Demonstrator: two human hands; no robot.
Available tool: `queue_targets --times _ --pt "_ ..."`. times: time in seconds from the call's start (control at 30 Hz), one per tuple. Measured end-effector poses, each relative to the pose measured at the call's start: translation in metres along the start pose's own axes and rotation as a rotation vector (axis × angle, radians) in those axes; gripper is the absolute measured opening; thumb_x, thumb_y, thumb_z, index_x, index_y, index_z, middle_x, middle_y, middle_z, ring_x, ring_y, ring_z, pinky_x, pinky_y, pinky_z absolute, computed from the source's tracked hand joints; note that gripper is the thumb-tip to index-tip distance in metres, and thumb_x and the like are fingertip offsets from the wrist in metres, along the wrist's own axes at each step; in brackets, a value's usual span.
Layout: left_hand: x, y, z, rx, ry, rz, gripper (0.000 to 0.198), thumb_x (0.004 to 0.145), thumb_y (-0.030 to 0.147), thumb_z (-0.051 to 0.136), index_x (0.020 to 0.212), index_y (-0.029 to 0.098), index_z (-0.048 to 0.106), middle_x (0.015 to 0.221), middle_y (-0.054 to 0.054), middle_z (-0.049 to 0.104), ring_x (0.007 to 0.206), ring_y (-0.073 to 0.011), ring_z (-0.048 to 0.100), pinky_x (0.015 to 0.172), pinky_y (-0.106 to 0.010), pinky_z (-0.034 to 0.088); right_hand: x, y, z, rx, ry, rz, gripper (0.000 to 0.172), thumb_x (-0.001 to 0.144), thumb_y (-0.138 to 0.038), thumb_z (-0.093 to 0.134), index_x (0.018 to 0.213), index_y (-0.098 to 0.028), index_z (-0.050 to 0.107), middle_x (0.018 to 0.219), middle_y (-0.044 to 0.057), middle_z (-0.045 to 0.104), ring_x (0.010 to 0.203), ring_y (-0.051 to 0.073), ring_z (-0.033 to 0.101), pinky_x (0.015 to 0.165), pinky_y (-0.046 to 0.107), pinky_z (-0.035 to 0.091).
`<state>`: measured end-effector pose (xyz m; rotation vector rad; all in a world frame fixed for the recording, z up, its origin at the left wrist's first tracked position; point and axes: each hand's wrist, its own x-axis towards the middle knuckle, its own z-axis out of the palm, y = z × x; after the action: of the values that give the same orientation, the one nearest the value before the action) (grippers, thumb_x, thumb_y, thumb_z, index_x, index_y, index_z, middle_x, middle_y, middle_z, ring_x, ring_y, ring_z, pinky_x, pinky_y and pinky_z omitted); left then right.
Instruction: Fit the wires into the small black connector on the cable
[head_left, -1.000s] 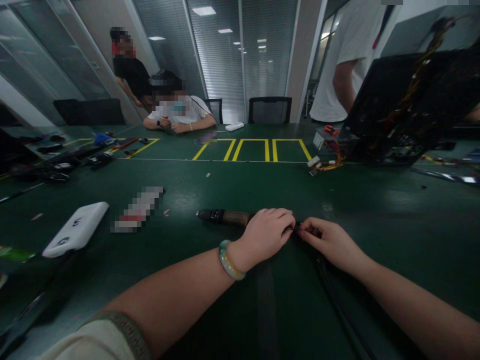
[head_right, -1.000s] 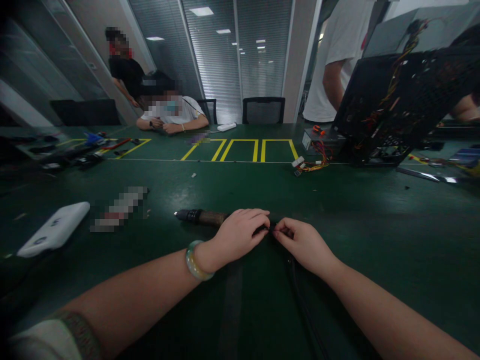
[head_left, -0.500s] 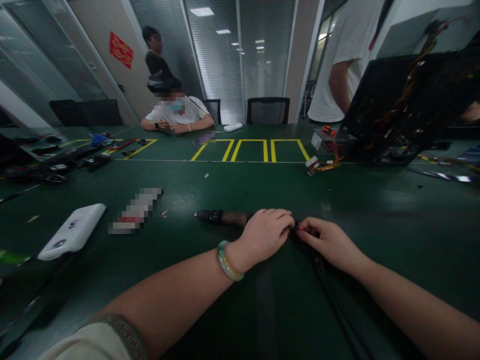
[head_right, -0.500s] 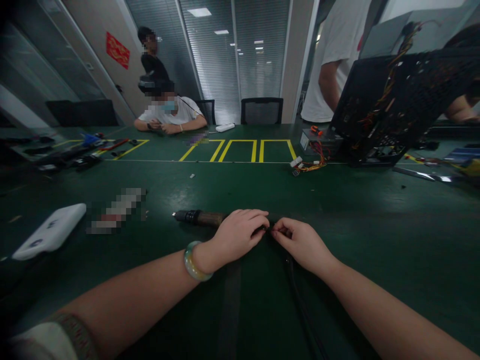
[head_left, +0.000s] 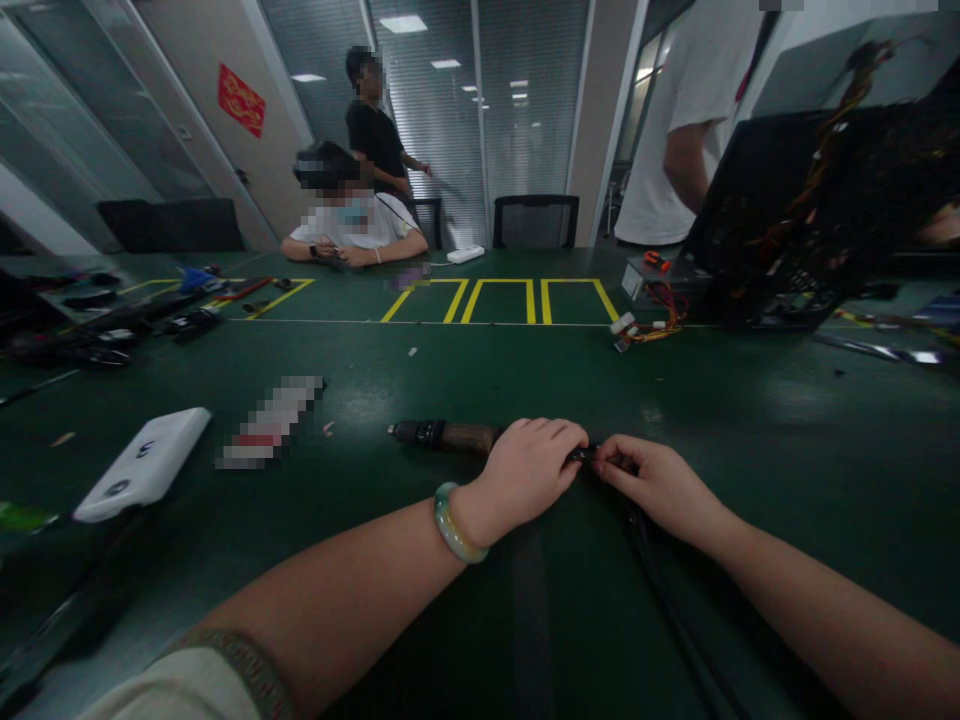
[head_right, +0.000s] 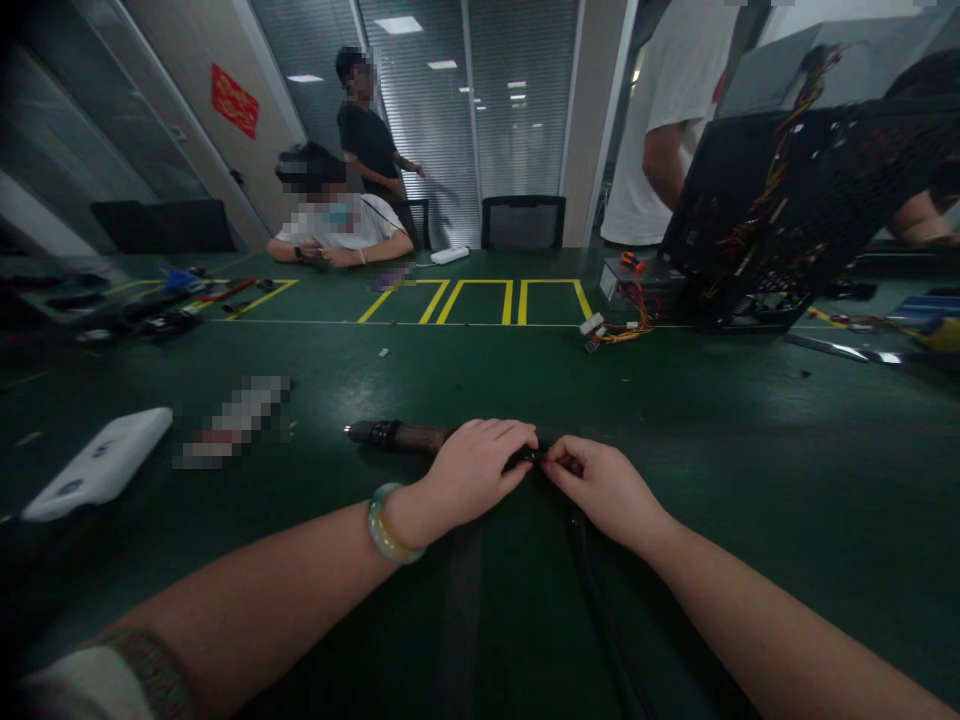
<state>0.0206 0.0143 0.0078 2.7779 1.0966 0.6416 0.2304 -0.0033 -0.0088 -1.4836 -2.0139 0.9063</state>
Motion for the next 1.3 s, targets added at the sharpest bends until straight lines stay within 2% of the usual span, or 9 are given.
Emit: queue_targets --times 0.33,0.83,1.07,1.3 --pt "0.0 0.0 0.001 0.026 -0.003 0.001 0.009 0.091 0.027 0.059 0.098 0.021 0.057 0.099 -0.002 0.064 0.094 -0.0207 0.058 0.081 -0.035 0.043 0.001 0.0 0.003 -0.02 0.024 -0.019 0.016 0.089 -0.036 0.055 0.09 -0.024 0.066 0.08 -0.002 0.069 0.072 0.016 0.063 0.062 0.026 0.043" --pt "-0.01 0.005 -0.006 0.123 -0.022 0.012 0.008 0.093 0.026 0.058 0.099 0.02 0.06 0.101 -0.002 0.064 0.097 -0.0189 0.057 0.085 -0.033 0.042 0.0 -0.018 0.005 -0.093 0.064 -0.009 0.019 0.086 -0.035 0.056 0.089 -0.022 0.07 0.084 0.001 0.072 0.073 0.018 0.064 0.063 0.028 0.043" --pt "-0.01 0.003 -0.008 0.112 -0.03 -0.018 0.009 0.09 0.026 0.064 0.096 0.021 0.06 0.099 0.0 0.065 0.096 -0.0191 0.057 0.083 -0.033 0.042 0.008 -0.021 0.005 -0.161 0.02 0.017 0.019 0.084 -0.035 0.058 0.087 -0.021 0.071 0.077 0.0 0.071 0.068 0.017 0.063 0.06 0.026 0.042" --pt "-0.012 0.005 -0.01 0.077 -0.019 -0.064 0.009 0.09 0.026 0.064 0.097 0.02 0.061 0.098 -0.001 0.066 0.097 -0.0197 0.057 0.084 -0.034 0.043 0.015 -0.022 0.004 -0.102 -0.031 0.037 0.017 0.082 -0.031 0.06 0.085 -0.02 0.072 0.078 0.001 0.073 0.069 0.017 0.064 0.062 0.026 0.044"
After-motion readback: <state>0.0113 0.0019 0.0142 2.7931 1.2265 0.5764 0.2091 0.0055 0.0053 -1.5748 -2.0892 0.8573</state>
